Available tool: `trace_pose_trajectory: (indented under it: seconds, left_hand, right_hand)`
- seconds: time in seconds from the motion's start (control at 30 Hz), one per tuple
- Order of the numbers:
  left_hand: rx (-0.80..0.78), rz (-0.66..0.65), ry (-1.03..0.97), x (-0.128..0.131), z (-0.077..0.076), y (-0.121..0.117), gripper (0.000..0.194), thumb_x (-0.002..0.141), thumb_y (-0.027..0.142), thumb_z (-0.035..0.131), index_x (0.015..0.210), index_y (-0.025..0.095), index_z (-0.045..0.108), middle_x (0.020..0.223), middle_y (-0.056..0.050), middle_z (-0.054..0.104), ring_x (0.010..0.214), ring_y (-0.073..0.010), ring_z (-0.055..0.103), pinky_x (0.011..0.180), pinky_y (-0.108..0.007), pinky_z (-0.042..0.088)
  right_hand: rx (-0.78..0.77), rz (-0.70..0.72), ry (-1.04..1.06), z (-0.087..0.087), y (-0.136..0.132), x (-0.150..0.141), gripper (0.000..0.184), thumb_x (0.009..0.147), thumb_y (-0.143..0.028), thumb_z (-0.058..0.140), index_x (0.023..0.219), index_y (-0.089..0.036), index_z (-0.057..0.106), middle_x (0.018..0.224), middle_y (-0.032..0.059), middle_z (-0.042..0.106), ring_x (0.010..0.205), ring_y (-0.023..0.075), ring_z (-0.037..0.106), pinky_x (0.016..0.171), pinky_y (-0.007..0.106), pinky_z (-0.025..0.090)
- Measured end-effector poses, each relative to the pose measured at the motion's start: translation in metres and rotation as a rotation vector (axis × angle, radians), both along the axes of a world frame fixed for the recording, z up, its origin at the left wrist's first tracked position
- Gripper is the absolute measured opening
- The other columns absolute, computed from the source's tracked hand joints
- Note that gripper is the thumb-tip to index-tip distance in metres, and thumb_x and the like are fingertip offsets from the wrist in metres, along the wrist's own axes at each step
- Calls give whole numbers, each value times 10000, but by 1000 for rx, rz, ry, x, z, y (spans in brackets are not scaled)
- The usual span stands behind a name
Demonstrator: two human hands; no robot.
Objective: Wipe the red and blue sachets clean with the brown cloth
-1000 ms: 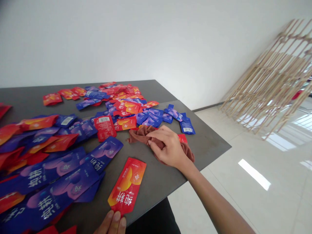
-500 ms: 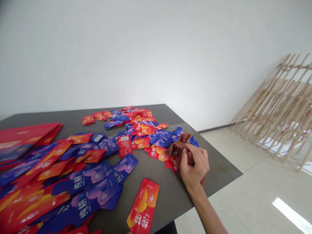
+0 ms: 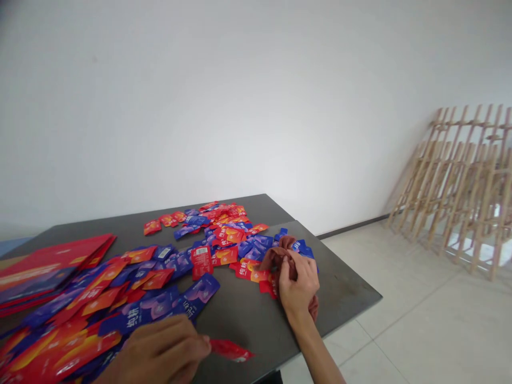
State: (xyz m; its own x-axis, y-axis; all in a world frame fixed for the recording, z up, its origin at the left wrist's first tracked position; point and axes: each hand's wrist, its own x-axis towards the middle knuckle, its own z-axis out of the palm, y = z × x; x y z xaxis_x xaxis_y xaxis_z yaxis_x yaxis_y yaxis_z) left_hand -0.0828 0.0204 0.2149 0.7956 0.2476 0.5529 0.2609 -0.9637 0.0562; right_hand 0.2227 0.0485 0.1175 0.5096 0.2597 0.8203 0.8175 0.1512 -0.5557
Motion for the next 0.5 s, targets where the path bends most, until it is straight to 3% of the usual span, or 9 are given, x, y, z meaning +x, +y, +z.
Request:
trace_pose_trajectory:
  seconds: [0.1, 0.2, 0.37, 0.5]
  left_hand:
    - [54, 59, -50, 15, 15, 25, 241, 1107, 237, 437, 941, 239, 611, 826, 44, 666, 725, -103, 624, 640, -221, 454]
    - [130, 134, -25, 31, 16, 54, 171, 1081, 190, 481, 1005, 223, 631, 907, 27, 676, 800, -120, 629, 709, -247, 454]
    - [228, 125, 175, 68, -6, 91, 236, 1092, 222, 461, 964, 189, 656, 913, -24, 654, 825, -159, 595, 721, -284, 449]
    - [251, 99, 370, 94, -37, 90, 182, 1053, 162, 497, 998, 189, 669, 941, -42, 666, 855, -183, 607, 695, -285, 448]
  right_hand:
    - [43, -80, 249, -4, 2, 6, 285, 959, -406, 629, 1039, -175, 774, 1032, 136, 768, 965, 277, 668, 939, 441, 512]
    - [98, -137, 413, -9, 5, 16, 385, 996, -446, 552, 1134, -138, 736, 1050, 160, 754, 966, 280, 687, 925, 431, 520]
    - [144, -152, 585, -16, 7, 29, 405, 982, -442, 540, 1141, -113, 714, 1038, 172, 750, 955, 289, 709, 906, 423, 539]
    - [134, -94, 618, -17, 8, 27, 402, 967, -454, 556, 1117, -123, 729, 1052, 167, 763, 969, 288, 715, 931, 428, 538]
